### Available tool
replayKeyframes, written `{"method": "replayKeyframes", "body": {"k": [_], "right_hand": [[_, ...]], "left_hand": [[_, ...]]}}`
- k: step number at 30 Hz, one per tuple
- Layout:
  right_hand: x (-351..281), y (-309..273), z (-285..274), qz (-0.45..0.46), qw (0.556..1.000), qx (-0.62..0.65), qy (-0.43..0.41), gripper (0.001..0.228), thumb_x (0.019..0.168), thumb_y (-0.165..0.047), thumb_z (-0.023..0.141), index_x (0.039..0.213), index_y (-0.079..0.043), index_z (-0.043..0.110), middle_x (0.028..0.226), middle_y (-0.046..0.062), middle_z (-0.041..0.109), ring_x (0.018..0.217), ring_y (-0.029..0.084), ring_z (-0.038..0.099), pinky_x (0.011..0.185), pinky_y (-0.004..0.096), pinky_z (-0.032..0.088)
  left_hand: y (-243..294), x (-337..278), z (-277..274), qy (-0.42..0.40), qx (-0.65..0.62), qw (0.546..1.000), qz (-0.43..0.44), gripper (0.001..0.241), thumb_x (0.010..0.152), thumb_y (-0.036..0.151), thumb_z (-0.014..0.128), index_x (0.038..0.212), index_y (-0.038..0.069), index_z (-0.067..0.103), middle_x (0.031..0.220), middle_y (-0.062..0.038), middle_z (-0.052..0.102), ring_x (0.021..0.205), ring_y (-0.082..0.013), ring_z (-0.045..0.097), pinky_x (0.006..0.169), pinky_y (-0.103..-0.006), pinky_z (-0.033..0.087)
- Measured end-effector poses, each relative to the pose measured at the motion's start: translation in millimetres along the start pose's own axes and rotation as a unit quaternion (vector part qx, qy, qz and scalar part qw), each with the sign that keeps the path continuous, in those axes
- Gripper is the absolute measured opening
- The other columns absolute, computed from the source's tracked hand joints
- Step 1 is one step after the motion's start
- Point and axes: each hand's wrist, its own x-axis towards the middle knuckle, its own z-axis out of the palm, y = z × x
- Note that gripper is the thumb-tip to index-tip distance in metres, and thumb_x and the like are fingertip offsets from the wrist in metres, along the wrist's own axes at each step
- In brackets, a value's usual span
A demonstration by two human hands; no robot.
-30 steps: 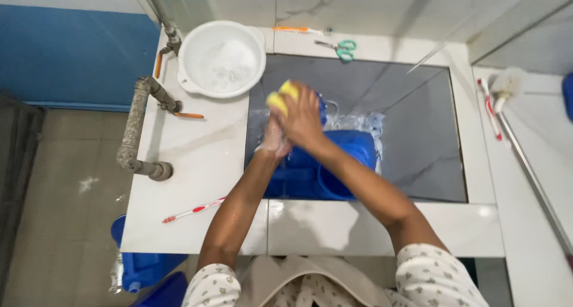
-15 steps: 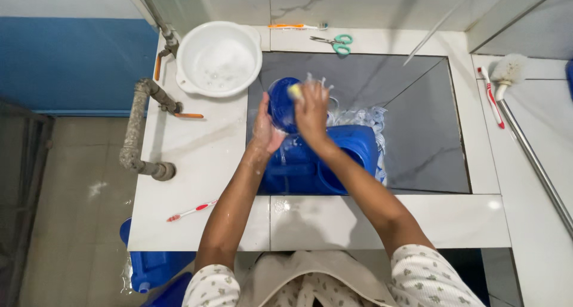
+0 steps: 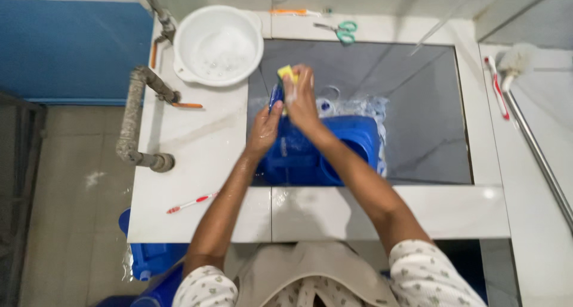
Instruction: The person cleans a blue plastic container by cutting off its label with scissors, scrubbing the exterior and interior with a sponge, and rinsing it with water from a tap. The person repeats this process for a second container.
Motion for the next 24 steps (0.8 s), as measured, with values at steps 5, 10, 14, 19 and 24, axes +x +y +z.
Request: {"method": "replayKeyframes", "body": {"k": [5, 10, 14, 19, 24], "right_hand": [[7, 26, -118, 0.133, 0.936, -0.203, -0.254, 0.031, 0.097, -0.032, 0.065, 0.112, -0.005, 0.06, 0.121, 0.025, 0.055, 0.104, 0.046, 0.06, 0.089, 0.053, 0.05], [-46, -5, -162, 0.043, 0.857, -0.366, -0.36, 0.045, 0.083, -0.041, 0.075, 0.115, -0.009, 0.072, 0.132, 0.032, 0.049, 0.107, 0.056, 0.055, 0.089, 0.06, 0.049], [-72, -13, -149, -0.093, 0.832, -0.316, -0.446, 0.021, 0.088, -0.027, 0.068, 0.104, -0.016, 0.075, 0.112, 0.009, 0.069, 0.113, 0.034, 0.063, 0.093, 0.05, 0.053], [-12, 31, -150, -0.063, 0.821, -0.304, -0.479, 0.02, 0.083, -0.026, 0.068, 0.098, -0.017, 0.077, 0.096, 0.014, 0.073, 0.093, 0.037, 0.068, 0.08, 0.052, 0.054], [102, 87, -165, -0.077, 0.802, -0.395, -0.441, 0.025, 0.085, -0.029, 0.071, 0.098, -0.008, 0.075, 0.093, 0.018, 0.074, 0.09, 0.039, 0.069, 0.079, 0.051, 0.055]], "left_hand": [[-37, -2, -88, 0.085, 0.585, 0.737, 0.327, 0.056, 0.102, 0.043, 0.058, 0.147, 0.009, 0.053, 0.152, -0.025, 0.051, 0.138, -0.0463, 0.046, 0.111, -0.0546, 0.039], [-36, -20, -89, 0.128, 0.672, 0.652, 0.327, 0.083, 0.082, 0.053, 0.071, 0.14, -0.002, 0.052, 0.136, -0.028, 0.057, 0.128, -0.0473, 0.052, 0.108, -0.0635, 0.036], [-59, -30, -3, -0.162, 0.484, 0.765, 0.394, 0.059, 0.079, 0.045, 0.082, 0.111, 0.0, 0.062, 0.11, -0.022, 0.068, 0.108, -0.0409, 0.064, 0.096, -0.0499, 0.049], [-59, 1, 38, -0.102, 0.499, 0.751, 0.421, 0.04, 0.08, 0.04, 0.079, 0.093, 0.006, 0.062, 0.086, -0.013, 0.072, 0.077, -0.0341, 0.072, 0.063, -0.0458, 0.056], [-23, 29, 115, 0.023, 0.478, 0.771, 0.42, 0.042, 0.084, 0.043, 0.078, 0.091, 0.005, 0.062, 0.072, -0.016, 0.071, 0.061, -0.0356, 0.071, 0.053, -0.0464, 0.057]]}}
